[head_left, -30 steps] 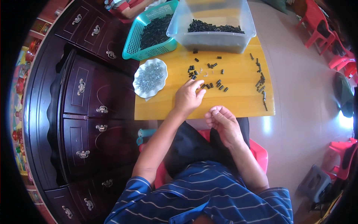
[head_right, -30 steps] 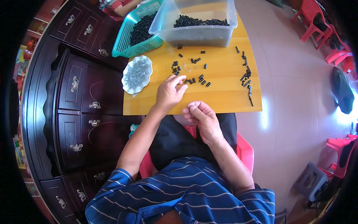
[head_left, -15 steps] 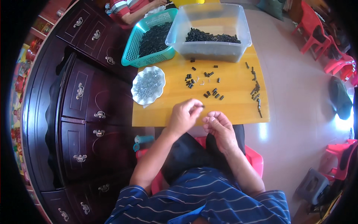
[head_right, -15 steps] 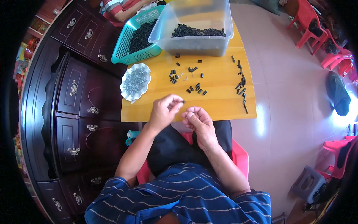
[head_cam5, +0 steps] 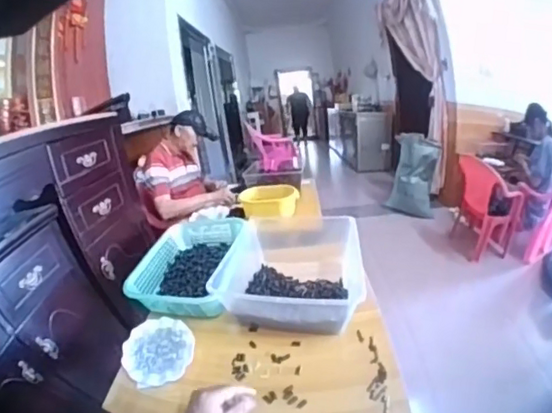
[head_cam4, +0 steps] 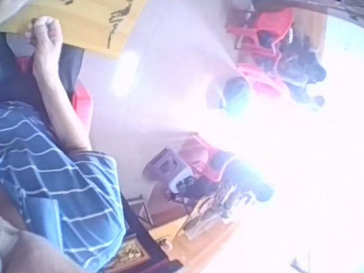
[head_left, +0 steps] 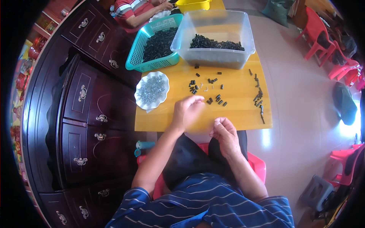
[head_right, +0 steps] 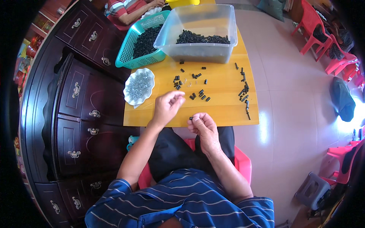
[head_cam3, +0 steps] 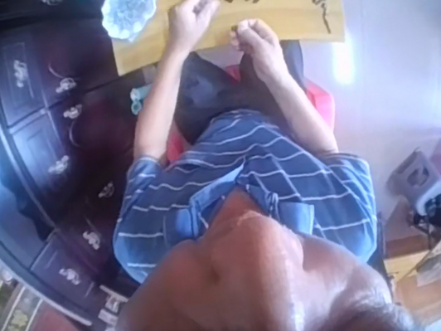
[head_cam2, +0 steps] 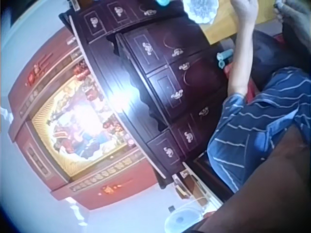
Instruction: The person picks up a small black plastic component and a metal pin, then presses the pin into the plastic component by hand before placing the assembly on the table.
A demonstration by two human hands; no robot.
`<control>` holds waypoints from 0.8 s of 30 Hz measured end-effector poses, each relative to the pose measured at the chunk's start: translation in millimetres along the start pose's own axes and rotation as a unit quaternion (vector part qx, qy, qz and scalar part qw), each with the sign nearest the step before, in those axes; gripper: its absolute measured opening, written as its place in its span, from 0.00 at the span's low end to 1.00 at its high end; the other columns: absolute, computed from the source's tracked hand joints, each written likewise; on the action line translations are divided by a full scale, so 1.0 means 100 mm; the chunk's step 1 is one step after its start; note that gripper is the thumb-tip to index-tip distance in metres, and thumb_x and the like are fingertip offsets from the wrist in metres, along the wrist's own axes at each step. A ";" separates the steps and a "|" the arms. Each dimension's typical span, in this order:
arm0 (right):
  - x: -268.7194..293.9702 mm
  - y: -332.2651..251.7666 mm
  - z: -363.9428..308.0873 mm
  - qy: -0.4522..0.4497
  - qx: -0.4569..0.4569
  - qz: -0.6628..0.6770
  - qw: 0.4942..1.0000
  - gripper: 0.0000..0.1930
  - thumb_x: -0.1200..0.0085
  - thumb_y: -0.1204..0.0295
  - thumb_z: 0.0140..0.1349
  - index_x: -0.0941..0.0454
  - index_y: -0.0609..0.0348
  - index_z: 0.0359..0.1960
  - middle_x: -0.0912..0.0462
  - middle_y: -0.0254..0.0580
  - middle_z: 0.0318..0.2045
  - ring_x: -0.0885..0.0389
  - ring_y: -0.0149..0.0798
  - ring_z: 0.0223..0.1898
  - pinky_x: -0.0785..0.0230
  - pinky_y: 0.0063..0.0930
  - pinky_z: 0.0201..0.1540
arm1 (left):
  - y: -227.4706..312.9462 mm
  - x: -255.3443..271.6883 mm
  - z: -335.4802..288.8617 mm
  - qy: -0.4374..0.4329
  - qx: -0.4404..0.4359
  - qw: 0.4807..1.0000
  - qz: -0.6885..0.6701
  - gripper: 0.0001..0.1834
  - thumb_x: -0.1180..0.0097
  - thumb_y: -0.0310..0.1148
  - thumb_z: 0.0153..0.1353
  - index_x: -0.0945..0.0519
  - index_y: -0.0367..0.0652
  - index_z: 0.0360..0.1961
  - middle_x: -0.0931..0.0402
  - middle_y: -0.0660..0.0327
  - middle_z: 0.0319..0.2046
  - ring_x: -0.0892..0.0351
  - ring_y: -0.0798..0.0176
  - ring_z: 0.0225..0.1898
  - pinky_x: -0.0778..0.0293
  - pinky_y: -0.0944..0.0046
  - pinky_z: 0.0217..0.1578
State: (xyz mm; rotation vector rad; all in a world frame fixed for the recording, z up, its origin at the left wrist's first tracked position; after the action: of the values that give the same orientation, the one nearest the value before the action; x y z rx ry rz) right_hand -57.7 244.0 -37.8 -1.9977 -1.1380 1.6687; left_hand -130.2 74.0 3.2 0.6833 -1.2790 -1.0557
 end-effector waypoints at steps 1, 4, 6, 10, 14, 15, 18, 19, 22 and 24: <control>-0.01 0.00 0.00 -0.002 0.001 -0.001 1.000 0.07 0.44 0.65 0.75 0.24 0.54 0.45 0.15 0.34 0.37 0.19 0.25 0.35 0.26 0.22 0.43 | -0.07 0.04 0.10 0.037 -0.023 0.996 0.084 0.11 0.33 0.26 0.63 0.15 0.38 0.46 0.15 0.59 0.32 0.15 0.67 0.32 0.20 0.66 0.35; -0.02 -0.01 0.01 -0.018 -0.003 -0.005 1.000 0.06 0.44 0.67 0.75 0.24 0.54 0.46 0.15 0.35 0.38 0.19 0.26 0.36 0.27 0.23 0.44 | -0.22 0.00 0.27 0.094 -0.079 0.973 0.193 0.11 0.33 0.26 0.60 0.15 0.40 0.45 0.15 0.55 0.33 0.14 0.60 0.31 0.20 0.63 0.34; -0.01 -0.02 0.03 -0.025 -0.009 -0.004 1.000 0.05 0.45 0.69 0.75 0.24 0.54 0.46 0.15 0.35 0.39 0.19 0.26 0.36 0.27 0.22 0.44 | -0.24 -0.08 0.36 0.080 -0.045 0.965 0.245 0.11 0.32 0.28 0.59 0.15 0.42 0.43 0.14 0.55 0.33 0.14 0.56 0.32 0.20 0.59 0.33; -0.02 0.00 0.01 -0.011 -0.027 -0.011 1.000 0.05 0.44 0.72 0.73 0.24 0.56 0.46 0.15 0.36 0.38 0.19 0.26 0.35 0.27 0.21 0.43 | -0.21 -0.16 0.39 0.100 -0.048 0.957 0.269 0.10 0.32 0.31 0.59 0.15 0.44 0.42 0.14 0.55 0.34 0.13 0.54 0.32 0.20 0.57 0.32; 0.00 0.02 -0.03 -0.040 -0.019 -0.010 0.999 0.05 0.45 0.73 0.73 0.24 0.56 0.48 0.14 0.37 0.39 0.18 0.26 0.36 0.26 0.21 0.44 | -0.23 -0.22 0.39 0.102 -0.019 0.954 0.280 0.07 0.35 0.35 0.62 0.15 0.48 0.40 0.14 0.56 0.34 0.14 0.47 0.34 0.20 0.49 0.34; 0.00 0.04 -0.03 -0.036 -0.025 -0.005 0.999 0.05 0.45 0.73 0.73 0.24 0.56 0.48 0.14 0.37 0.39 0.18 0.27 0.36 0.26 0.21 0.44 | -0.25 -0.21 0.38 0.104 -0.020 0.955 0.278 0.07 0.34 0.35 0.61 0.14 0.48 0.39 0.14 0.56 0.33 0.14 0.48 0.33 0.20 0.51 0.33; 0.02 0.04 -0.03 -0.033 -0.031 -0.006 0.999 0.05 0.45 0.73 0.73 0.24 0.55 0.47 0.14 0.39 0.40 0.17 0.28 0.37 0.25 0.23 0.46 | -0.23 -0.22 0.38 0.122 -0.039 0.953 0.274 0.05 0.35 0.34 0.62 0.14 0.47 0.36 0.14 0.56 0.31 0.14 0.48 0.31 0.20 0.52 0.31; 0.02 0.05 -0.03 -0.036 -0.031 -0.005 0.999 0.05 0.45 0.73 0.73 0.24 0.55 0.47 0.14 0.39 0.40 0.17 0.28 0.37 0.24 0.23 0.46 | -0.21 -0.22 0.38 0.120 -0.048 0.952 0.276 0.04 0.36 0.34 0.62 0.15 0.46 0.36 0.15 0.56 0.31 0.14 0.48 0.31 0.21 0.52 0.31; 0.02 0.04 -0.01 -0.046 -0.028 -0.009 0.998 0.05 0.45 0.72 0.74 0.24 0.55 0.48 0.14 0.38 0.40 0.17 0.28 0.37 0.25 0.24 0.47 | -0.27 -0.22 0.39 0.127 -0.068 0.947 0.288 0.04 0.37 0.32 0.63 0.17 0.45 0.35 0.15 0.55 0.29 0.15 0.46 0.30 0.21 0.51 0.31; -0.01 0.02 -0.01 -0.051 -0.027 -0.013 0.998 0.05 0.45 0.72 0.74 0.24 0.55 0.48 0.14 0.38 0.40 0.17 0.29 0.37 0.25 0.24 0.47 | -0.33 -0.20 0.35 0.134 -0.077 0.942 0.298 0.04 0.37 0.31 0.63 0.18 0.44 0.35 0.16 0.55 0.29 0.16 0.46 0.30 0.21 0.51 0.31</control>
State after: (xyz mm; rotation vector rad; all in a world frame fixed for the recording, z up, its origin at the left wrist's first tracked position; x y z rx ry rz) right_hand -56.1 242.3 -38.7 -1.9422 -1.2509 1.7619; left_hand -171.2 84.2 -27.1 0.2715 -1.0511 -0.5315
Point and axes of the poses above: each hand's wrist, its own z-axis towards the middle knuckle, its own x-axis out of the back of the hand, y = z × x, the point moved 4 cm from there along z, towards the middle knuckle
